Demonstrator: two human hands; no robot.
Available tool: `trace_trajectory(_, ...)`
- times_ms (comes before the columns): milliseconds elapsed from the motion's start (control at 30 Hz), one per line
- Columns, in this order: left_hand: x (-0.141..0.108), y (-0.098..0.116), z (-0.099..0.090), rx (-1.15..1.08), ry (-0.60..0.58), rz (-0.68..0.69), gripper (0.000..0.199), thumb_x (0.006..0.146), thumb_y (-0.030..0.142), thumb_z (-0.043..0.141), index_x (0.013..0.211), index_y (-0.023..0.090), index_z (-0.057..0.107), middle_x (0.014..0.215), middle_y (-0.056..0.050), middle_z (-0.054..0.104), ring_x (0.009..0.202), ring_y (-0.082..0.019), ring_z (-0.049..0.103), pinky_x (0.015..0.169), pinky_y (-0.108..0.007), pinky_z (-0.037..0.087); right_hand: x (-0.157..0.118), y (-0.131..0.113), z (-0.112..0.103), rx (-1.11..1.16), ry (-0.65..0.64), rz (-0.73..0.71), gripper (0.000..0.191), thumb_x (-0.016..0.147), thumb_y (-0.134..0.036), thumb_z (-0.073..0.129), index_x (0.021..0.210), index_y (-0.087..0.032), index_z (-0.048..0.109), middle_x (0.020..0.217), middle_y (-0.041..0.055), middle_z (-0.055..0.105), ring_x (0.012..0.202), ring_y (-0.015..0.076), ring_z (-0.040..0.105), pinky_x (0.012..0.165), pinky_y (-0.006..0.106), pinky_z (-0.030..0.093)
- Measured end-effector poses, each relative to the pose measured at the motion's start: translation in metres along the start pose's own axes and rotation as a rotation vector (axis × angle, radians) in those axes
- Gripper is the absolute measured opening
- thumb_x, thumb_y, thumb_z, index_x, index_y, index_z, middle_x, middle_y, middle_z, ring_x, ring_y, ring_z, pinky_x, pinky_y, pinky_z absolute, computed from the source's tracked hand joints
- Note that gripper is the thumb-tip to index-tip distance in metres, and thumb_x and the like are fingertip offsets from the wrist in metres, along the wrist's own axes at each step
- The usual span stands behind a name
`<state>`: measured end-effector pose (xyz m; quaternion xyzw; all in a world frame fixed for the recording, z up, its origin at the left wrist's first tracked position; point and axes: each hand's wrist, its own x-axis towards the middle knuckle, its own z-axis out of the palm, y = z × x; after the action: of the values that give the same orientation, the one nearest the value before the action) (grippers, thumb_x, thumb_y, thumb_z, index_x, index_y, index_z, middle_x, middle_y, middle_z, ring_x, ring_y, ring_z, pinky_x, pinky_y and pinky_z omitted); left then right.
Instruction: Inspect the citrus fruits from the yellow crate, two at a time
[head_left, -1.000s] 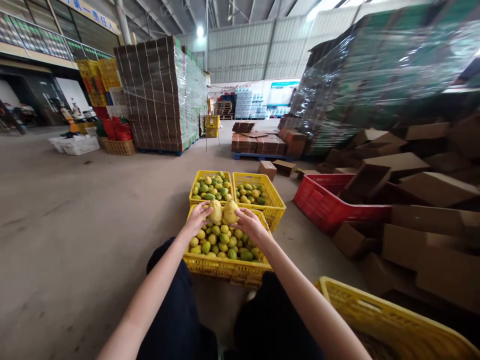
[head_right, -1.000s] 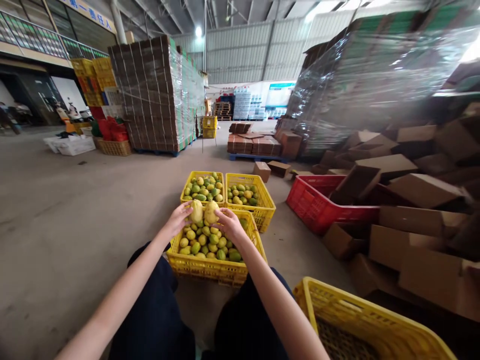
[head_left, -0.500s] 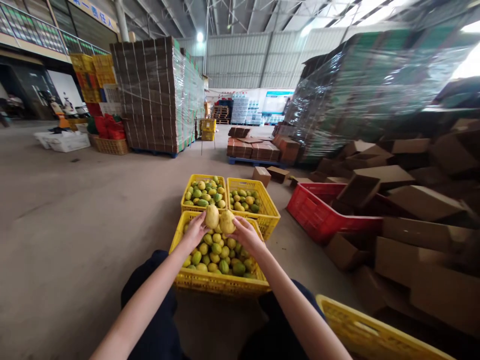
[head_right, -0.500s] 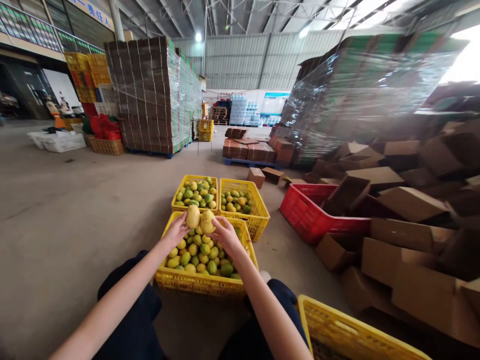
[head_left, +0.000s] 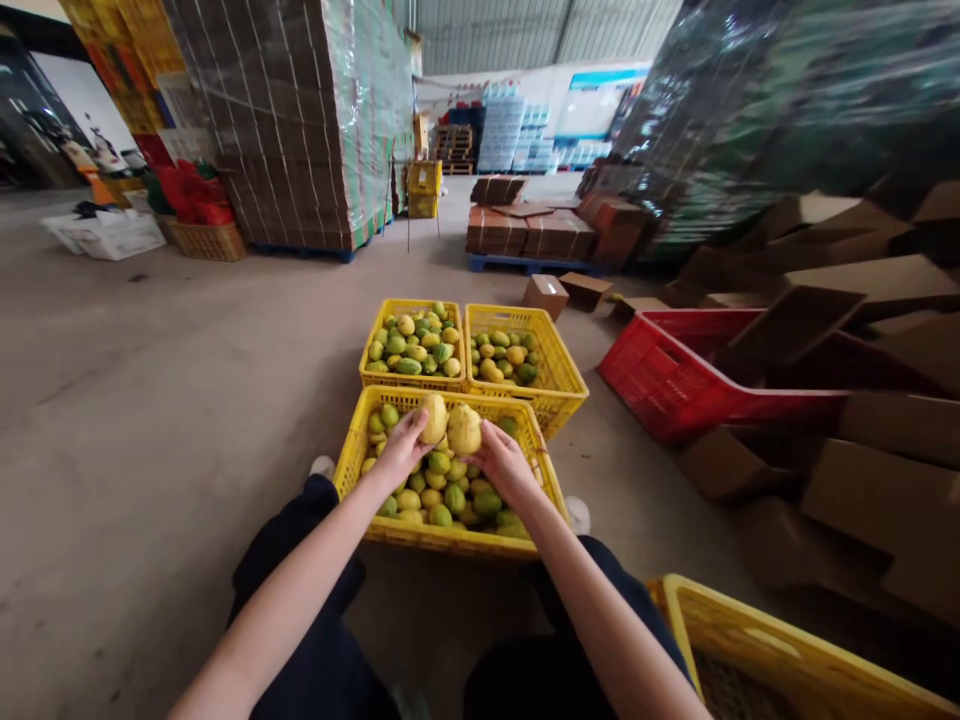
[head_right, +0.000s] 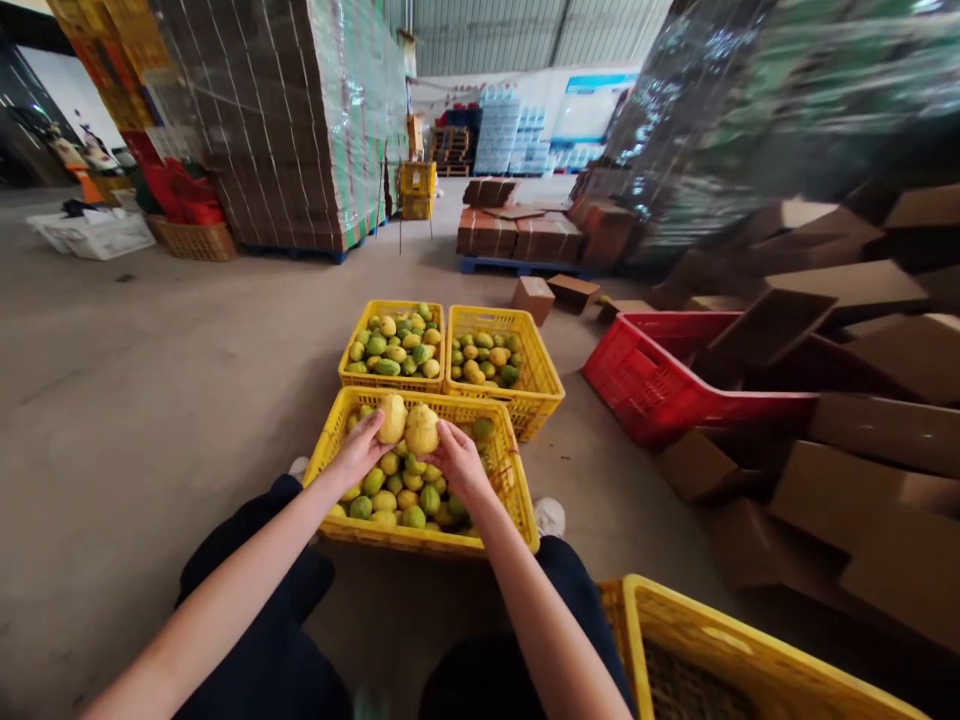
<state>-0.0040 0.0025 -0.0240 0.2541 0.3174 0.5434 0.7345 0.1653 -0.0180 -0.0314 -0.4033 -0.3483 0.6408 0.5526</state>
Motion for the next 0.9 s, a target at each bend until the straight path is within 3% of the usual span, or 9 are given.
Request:
trace_trajectory(233,0.001,-0.002,0.005,0.021,-0.041,0.002,0.045,0.059,0.049,0.085,0.089,0.019,0.07,0.097,-0.007,0.073,0.11,-0.025,0.062,0.092,-0.032,0.05,-0.008,-0.022,-0.005,-0.102,-0.071,0.037,0.056,0.054,-0.033,0.089,0.106,-0.025,0.072,0.105,0.0017,0.074,0.092,0.0251,0.07,0.079,0.036,0.058)
trace_trajectory(433,-0.009,-0.007,0.004,0.106,-0.065,0.006,0.045,0.057,0.046,0.087,0.091,0.02,0.072,0.097,-0.006,0.073,0.109,-0.024,0.063,0.087,-0.028,0.049,-0.013,-0.025,-0.018,-0.131,-0.041,0.063,0.058,0.051,-0.036,0.089,0.106,-0.023,0.073,0.1,0.0038,0.076,0.09,0.0258,0.07,0.073,0.034,0.057)
trace_trajectory(700,-0.019,-0.007,0.002,0.044,0.137,-0.039,0.045,0.059,0.044,0.087,0.09,0.02,0.064,0.088,-0.002,0.07,0.08,-0.017,0.067,0.077,-0.03,0.054,-0.011,-0.021,-0.023,-0.031,-0.076,0.031,0.046,0.051,-0.038,0.09,0.089,-0.024,0.069,0.083,0.0004,0.075,0.076,0.0183,0.069,0.072,0.028,0.053)
trace_trajectory(800,-0.022,-0.002,0.001,0.053,0.18,-0.068,0.039,0.066,0.045,0.083,0.088,0.018,0.066,0.087,-0.006,0.071,0.084,-0.019,0.068,0.08,-0.032,0.055,-0.011,-0.016,-0.017,-0.024,-0.105,0.026,0.044,0.055,-0.038,0.087,0.092,-0.023,0.07,0.09,0.0019,0.075,0.085,0.0198,0.069,0.079,0.03,0.052)
trace_trajectory(900,-0.024,0.003,0.001,0.095,0.12,-0.031,0.037,0.068,0.042,0.082,0.093,0.018,0.07,0.097,-0.008,0.072,0.094,-0.021,0.067,0.082,-0.03,0.054,-0.009,-0.012,-0.01,-0.008,-0.123,0.044,0.043,0.058,-0.037,0.086,0.095,-0.023,0.071,0.093,0.0031,0.074,0.087,0.0195,0.069,0.08,0.03,0.052)
